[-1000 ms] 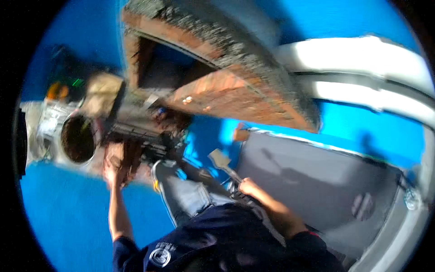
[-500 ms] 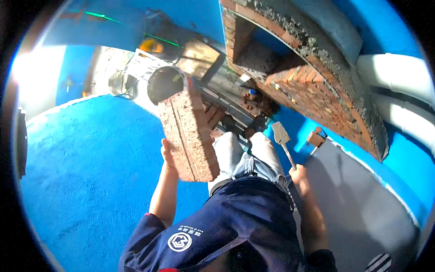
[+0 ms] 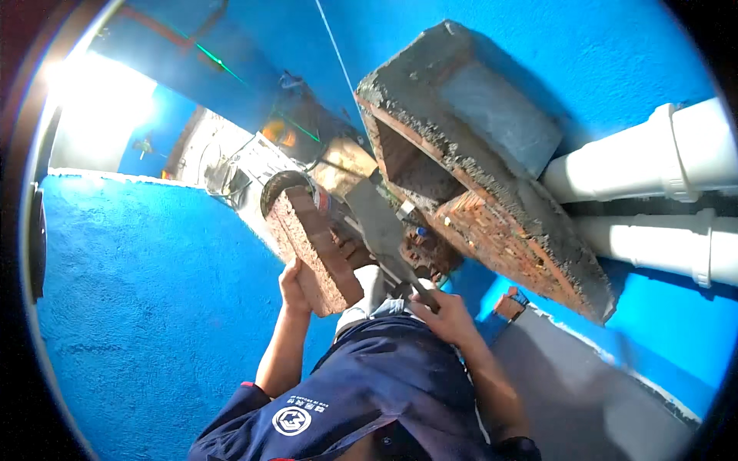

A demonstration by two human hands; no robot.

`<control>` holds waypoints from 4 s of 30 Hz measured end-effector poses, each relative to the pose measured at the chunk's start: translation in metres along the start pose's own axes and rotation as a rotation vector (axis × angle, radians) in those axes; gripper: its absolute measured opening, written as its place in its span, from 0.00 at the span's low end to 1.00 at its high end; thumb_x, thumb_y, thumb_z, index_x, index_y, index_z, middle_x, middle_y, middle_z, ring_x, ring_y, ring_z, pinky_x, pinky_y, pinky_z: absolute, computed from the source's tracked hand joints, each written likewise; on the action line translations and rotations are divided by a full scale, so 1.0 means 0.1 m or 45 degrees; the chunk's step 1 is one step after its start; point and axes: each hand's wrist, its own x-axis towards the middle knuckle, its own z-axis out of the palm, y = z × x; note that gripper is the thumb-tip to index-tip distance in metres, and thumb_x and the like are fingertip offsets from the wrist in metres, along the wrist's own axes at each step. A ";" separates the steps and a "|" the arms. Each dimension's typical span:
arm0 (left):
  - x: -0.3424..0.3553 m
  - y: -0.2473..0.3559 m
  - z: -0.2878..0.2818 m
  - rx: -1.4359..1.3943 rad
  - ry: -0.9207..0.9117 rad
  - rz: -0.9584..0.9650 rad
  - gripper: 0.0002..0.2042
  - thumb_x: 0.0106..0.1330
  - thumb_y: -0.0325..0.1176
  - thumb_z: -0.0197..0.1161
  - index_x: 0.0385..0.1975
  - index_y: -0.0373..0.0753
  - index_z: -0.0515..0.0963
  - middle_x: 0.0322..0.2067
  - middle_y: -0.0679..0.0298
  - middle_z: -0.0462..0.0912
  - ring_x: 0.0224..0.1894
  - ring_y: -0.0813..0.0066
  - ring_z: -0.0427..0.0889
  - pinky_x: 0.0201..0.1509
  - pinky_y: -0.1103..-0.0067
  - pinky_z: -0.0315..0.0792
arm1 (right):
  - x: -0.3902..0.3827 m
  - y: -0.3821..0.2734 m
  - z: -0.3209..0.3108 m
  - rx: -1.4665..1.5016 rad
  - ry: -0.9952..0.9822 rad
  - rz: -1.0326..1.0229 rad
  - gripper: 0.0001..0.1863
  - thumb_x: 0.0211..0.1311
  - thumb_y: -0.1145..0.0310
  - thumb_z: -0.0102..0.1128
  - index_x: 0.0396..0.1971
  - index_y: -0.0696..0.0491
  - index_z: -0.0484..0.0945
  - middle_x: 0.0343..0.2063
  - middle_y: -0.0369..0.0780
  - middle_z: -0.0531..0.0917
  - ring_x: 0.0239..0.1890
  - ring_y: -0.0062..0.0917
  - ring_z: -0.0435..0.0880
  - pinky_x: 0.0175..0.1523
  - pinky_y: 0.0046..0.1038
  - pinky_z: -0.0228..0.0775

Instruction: The person applies mortar to a brick structure using a trowel, places bricks onto the mortar, and taps them into alignment with the tool.

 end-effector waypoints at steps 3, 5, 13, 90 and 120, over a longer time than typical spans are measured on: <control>0.02 -0.02 0.48 0.234 -0.167 -0.014 0.32 0.54 0.36 0.66 0.58 0.29 0.66 0.53 0.51 0.76 0.51 0.57 0.79 0.57 0.65 0.73 | 0.16 -0.29 -0.04 0.308 -0.061 -0.451 0.25 0.58 0.60 0.63 0.53 0.58 0.75 0.43 0.36 0.84 0.39 0.16 0.79 0.47 0.22 0.70; -0.04 -0.08 0.90 0.336 -0.191 0.010 0.32 0.54 0.36 0.66 0.59 0.29 0.65 0.53 0.52 0.76 0.52 0.57 0.78 0.57 0.65 0.73 | 0.21 -0.45 -0.09 0.520 -0.145 -0.480 0.33 0.54 0.55 0.67 0.56 0.60 0.72 0.46 0.40 0.83 0.49 0.22 0.78 0.55 0.27 0.68; 0.02 -0.39 1.36 0.529 -0.174 -0.060 0.32 0.62 0.45 0.65 0.61 0.33 0.62 0.56 0.55 0.73 0.56 0.63 0.74 0.59 0.66 0.70 | -0.03 -0.37 -0.22 0.712 -0.023 -0.432 0.38 0.46 0.56 0.76 0.54 0.62 0.72 0.43 0.39 0.81 0.45 0.22 0.79 0.52 0.27 0.71; 3.08 0.08 2.93 2.825 -0.068 0.722 0.54 0.39 0.48 0.74 0.69 0.41 0.51 0.61 0.41 0.59 0.64 0.45 0.59 0.66 0.59 0.55 | -0.56 -0.15 0.05 0.496 0.972 0.246 0.17 0.60 0.58 0.61 0.29 0.60 0.83 0.23 0.39 0.83 0.28 0.20 0.78 0.36 0.24 0.67; 1.79 0.08 1.53 1.809 -0.353 0.894 0.08 0.61 0.31 0.62 0.35 0.34 0.82 0.33 0.56 0.82 0.35 0.65 0.84 0.40 0.75 0.77 | 0.33 -1.50 -0.90 0.253 0.677 -0.423 0.24 0.70 0.66 0.48 0.63 0.54 0.65 0.19 0.34 0.71 0.21 0.17 0.71 0.26 0.20 0.65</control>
